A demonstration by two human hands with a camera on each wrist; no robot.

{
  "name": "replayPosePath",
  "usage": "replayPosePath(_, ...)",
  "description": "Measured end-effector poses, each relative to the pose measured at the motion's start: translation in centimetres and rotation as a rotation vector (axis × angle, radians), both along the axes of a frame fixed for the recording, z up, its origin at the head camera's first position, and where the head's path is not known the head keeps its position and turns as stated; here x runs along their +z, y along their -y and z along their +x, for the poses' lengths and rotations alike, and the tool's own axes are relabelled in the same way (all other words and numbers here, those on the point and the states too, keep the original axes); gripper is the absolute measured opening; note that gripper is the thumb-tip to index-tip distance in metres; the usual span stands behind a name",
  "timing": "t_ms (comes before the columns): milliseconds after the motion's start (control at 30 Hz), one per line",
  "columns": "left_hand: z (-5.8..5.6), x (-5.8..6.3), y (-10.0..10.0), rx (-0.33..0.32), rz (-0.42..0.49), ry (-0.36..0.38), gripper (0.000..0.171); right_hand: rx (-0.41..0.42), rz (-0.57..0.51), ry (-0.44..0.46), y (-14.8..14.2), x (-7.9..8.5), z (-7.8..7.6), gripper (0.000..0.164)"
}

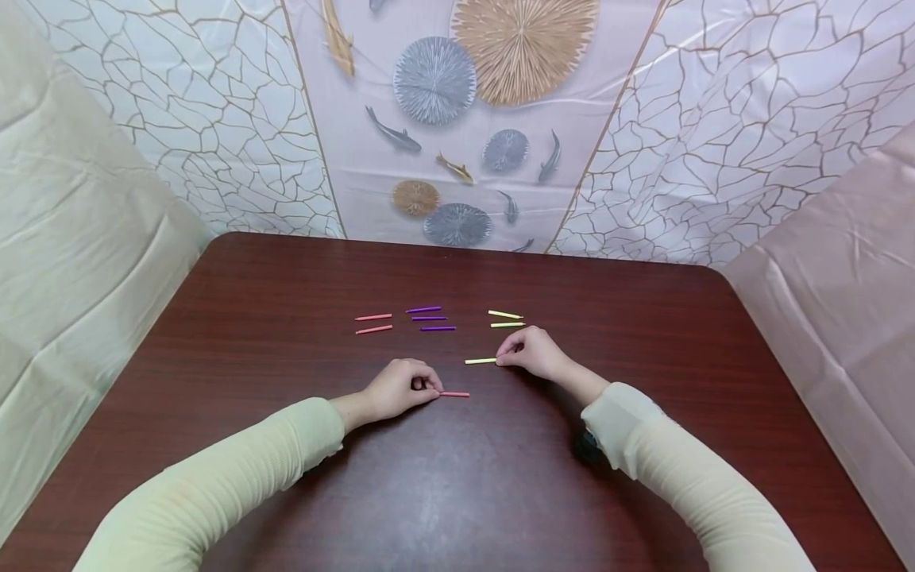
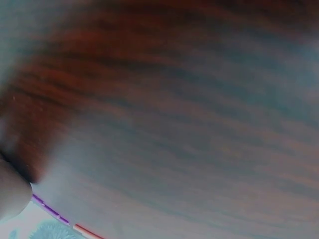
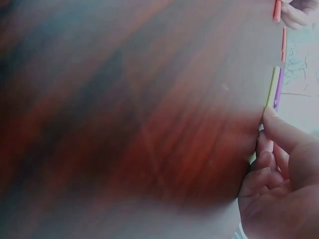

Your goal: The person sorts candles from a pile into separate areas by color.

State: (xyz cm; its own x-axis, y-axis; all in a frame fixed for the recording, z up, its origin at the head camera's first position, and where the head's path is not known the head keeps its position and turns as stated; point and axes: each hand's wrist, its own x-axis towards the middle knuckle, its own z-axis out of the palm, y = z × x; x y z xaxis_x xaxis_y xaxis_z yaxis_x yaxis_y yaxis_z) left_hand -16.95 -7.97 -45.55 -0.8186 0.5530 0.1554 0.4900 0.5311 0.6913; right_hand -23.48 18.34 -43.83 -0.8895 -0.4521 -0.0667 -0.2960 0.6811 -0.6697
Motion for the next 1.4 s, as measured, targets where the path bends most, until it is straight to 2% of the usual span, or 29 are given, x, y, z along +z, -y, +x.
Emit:
replayPosePath(67, 0.0, 0.0, 0.0, -0.007, 0.017, -0.005, 0.005, -0.004, 0.0, 0.003, 0.0, 0.0, 0.0, 0.007)
replayPosePath(300, 0.1, -0.1, 0.2, -0.052, 0.094, -0.091, 0.005, -0.011, 0.006, 0.006, 0.0, -0.2, 0.1, 0.007)
replayPosePath(533, -0.1, -0.3, 0.1, -0.006, 0.037, -0.005, 0.003, -0.006, 0.004, 0.004, 0.0, -0.2, 0.1, 0.006)
replayPosePath(733, -0.4, 0.0, 0.9, 0.026, 0.042, -0.026, 0.003, -0.007, -0.001, 0.009, 0.0, -0.3, 0.1, 0.007)
replayPosePath(900, -1.1, 0.6, 2.9, 0.102, 0.05, -0.032, 0.003, -0.014, 0.004, 0.009, -0.1, -0.3, 0.0, 0.007)
replayPosePath(1133, -2.5, 1.3, 6.3, 0.248, 0.02, -0.072, 0.002, -0.013, 0.01, 0.014, -0.2, -0.3, 0.0, 0.006)
replayPosePath(1267, -3.2, 1.3, 8.0, 0.315, -0.011, -0.091, 0.003, -0.017, 0.009, 0.013, -0.2, -0.4, 0.0, 0.006)
replayPosePath(1400, -3.5, 0.9, 9.1, 0.352, -0.041, -0.076, 0.005, -0.008, 0.006, 0.0, -0.1, -0.3, 0.0, 0.007)
